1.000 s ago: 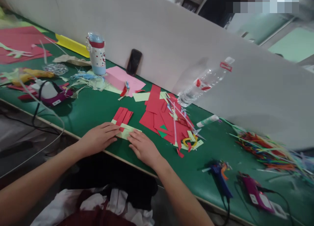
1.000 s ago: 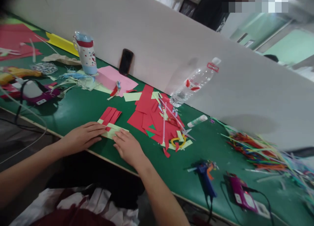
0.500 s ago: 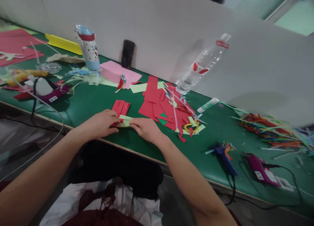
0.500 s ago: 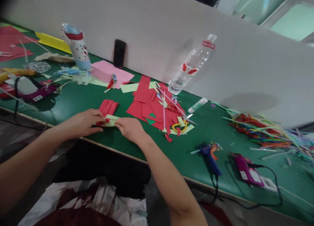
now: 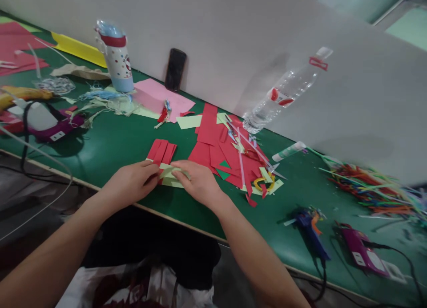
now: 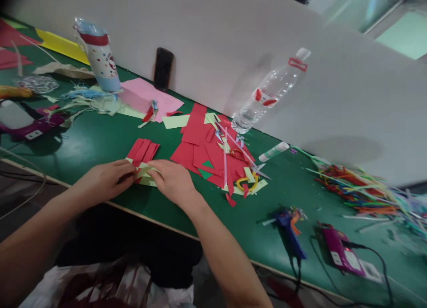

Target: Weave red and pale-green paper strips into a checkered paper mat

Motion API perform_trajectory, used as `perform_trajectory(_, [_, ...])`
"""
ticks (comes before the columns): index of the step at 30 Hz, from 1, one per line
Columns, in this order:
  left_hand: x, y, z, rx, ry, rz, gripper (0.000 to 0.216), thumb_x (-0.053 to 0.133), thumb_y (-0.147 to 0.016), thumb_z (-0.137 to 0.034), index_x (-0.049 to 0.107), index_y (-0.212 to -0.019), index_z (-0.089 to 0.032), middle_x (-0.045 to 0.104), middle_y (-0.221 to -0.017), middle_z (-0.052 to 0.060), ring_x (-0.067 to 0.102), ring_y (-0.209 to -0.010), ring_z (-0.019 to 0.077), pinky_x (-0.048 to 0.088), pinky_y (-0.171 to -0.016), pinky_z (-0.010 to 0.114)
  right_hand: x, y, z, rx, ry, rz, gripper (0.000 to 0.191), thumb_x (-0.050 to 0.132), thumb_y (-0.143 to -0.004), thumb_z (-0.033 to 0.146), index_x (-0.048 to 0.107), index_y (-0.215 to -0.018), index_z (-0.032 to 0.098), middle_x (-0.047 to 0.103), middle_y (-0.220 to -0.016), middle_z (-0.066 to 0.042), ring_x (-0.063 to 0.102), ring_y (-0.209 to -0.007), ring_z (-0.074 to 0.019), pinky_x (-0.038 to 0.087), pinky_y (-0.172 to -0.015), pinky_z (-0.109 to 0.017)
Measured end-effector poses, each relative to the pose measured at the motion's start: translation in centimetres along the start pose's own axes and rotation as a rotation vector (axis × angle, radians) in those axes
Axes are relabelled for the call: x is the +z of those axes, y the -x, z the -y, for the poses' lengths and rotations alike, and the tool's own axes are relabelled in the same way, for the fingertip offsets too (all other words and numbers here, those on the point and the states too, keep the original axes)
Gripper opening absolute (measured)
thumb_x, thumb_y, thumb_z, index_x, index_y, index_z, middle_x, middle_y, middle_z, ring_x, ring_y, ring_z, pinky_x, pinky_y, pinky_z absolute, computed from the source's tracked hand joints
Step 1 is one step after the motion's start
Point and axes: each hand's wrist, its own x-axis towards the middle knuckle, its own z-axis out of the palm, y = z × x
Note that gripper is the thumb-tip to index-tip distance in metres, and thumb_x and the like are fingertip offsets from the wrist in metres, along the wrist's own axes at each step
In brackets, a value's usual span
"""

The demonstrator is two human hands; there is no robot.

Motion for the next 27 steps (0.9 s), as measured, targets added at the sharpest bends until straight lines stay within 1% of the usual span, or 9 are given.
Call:
perform_trajectory(2, [0.1,0.1,0.1,-0.004,0.026,-0.017,0.021,0.041,-0.095,-0.029,0.057,-0.084,-0.021,0.059,-0.086,0.002,0.059,-0.073,0.0154,0.039,-0.063,0.026,-0.2,0.6,-0.4,0.014,-0.052,-0.135,0.034,0.052,-0.099,0.034,0.058,-0.130,0.024,0.066,-0.127,-0.007,0.060,-0.118,-0.0221,0.048,-0.098,-0.036])
perform_trajectory(5, [0.2,0.4,0.2,-0.004,0.068,-0.032,0.022,0.041,-0.096,-0.032,0.058,-0.087,-0.022,0.061,-0.089,0.002,0.059,-0.074,0.0148,0.040,-0.064,0.025,-0.1,1.6,-1.4,0.036,-0.126,-0.268,0.039,0.057,-0.096,0.032,0.053,-0.134,0.025,0.067,-0.122,-0.008,0.061,-0.114,-0.0233,0.051,-0.094,-0.038])
perform_trajectory(7, [0.1,0.6,0.3,-0.005,0.092,-0.035,0.021,0.041,-0.095,-0.031,0.059,-0.088,-0.022,0.063,-0.092,0.002,0.060,-0.075,0.0152,0.042,-0.066,0.026,0.3,2.0,-2.0,0.039,-0.115,-0.259,0.036,0.060,-0.093,0.026,0.056,-0.129,0.024,0.068,-0.115,-0.008,0.062,-0.107,-0.0238,0.053,-0.089,-0.038])
perform_trajectory(11, [-0.2,0.9,0.6,-0.021,0.141,-0.032,0.020,0.040,-0.092,-0.022,0.060,-0.095,-0.023,0.065,-0.098,0.001,0.062,-0.073,0.0138,0.045,-0.067,0.025,1.5,2.0,-2.7,-0.032,-0.063,-0.180,0.011,0.062,-0.088,0.016,0.066,-0.097,0.021,0.070,-0.096,-0.008,0.062,-0.095,-0.0243,0.051,-0.088,-0.041])
perform_trajectory(13, [-0.3,0.9,0.6,-0.032,0.156,-0.034,0.021,0.039,-0.092,-0.021,0.060,-0.095,-0.024,0.066,-0.098,0.001,0.061,-0.070,0.0128,0.046,-0.066,0.024,2.0,1.9,-2.8,-0.055,-0.061,-0.144,0.010,0.062,-0.087,0.014,0.067,-0.093,0.021,0.069,-0.094,-0.008,0.060,-0.096,-0.0249,0.051,-0.090,-0.042])
perform_trajectory(17, [0.0,0.9,0.5,-0.029,0.157,-0.039,0.020,0.041,-0.094,-0.024,0.061,-0.095,-0.024,0.066,-0.099,0.002,0.064,-0.078,0.0145,0.048,-0.068,0.024,1.8,1.9,-3.0,0.036,-0.096,-0.182,0.047,0.061,-0.087,0.020,0.050,-0.133,0.023,0.063,-0.116,-0.012,0.056,-0.111,-0.0284,0.050,-0.093,-0.047])
perform_trajectory(19, [0.3,1.0,0.5,-0.026,0.148,-0.049,0.021,0.042,-0.096,-0.028,0.062,-0.101,-0.025,0.065,-0.105,0.003,0.065,-0.088,0.0167,0.050,-0.072,0.026,1.2,2.0,-3.0,-0.018,-0.106,-0.177,0.059,0.062,-0.088,0.022,0.041,-0.142,0.025,0.057,-0.129,-0.013,0.051,-0.120,-0.0290,0.047,-0.098,-0.049])
perform_trajectory(23, [0.7,1.0,0.7,-0.023,0.124,-0.037,0.020,0.046,-0.096,-0.032,0.063,-0.103,-0.026,0.065,-0.107,0.003,0.065,-0.093,0.0186,0.050,-0.074,0.028,0.3,2.1,-2.7,-0.223,-0.079,-0.077,0.037,0.067,-0.088,0.027,0.060,-0.124,0.025,0.062,-0.125,-0.008,0.048,-0.119,-0.0267,0.043,-0.103,-0.045])
perform_trajectory(27, [1.0,0.8,0.7,-0.032,0.097,-0.036,0.021,0.050,-0.095,-0.037,0.065,-0.105,-0.027,0.065,-0.103,0.003,0.065,-0.091,0.0193,0.051,-0.075,0.030,0.4,2.1,-2.8,-0.264,0.042,0.004,0.019,0.066,-0.091,0.034,0.070,-0.108,0.025,0.071,-0.109,-0.004,0.052,-0.111,-0.0251,0.044,-0.096,-0.043])
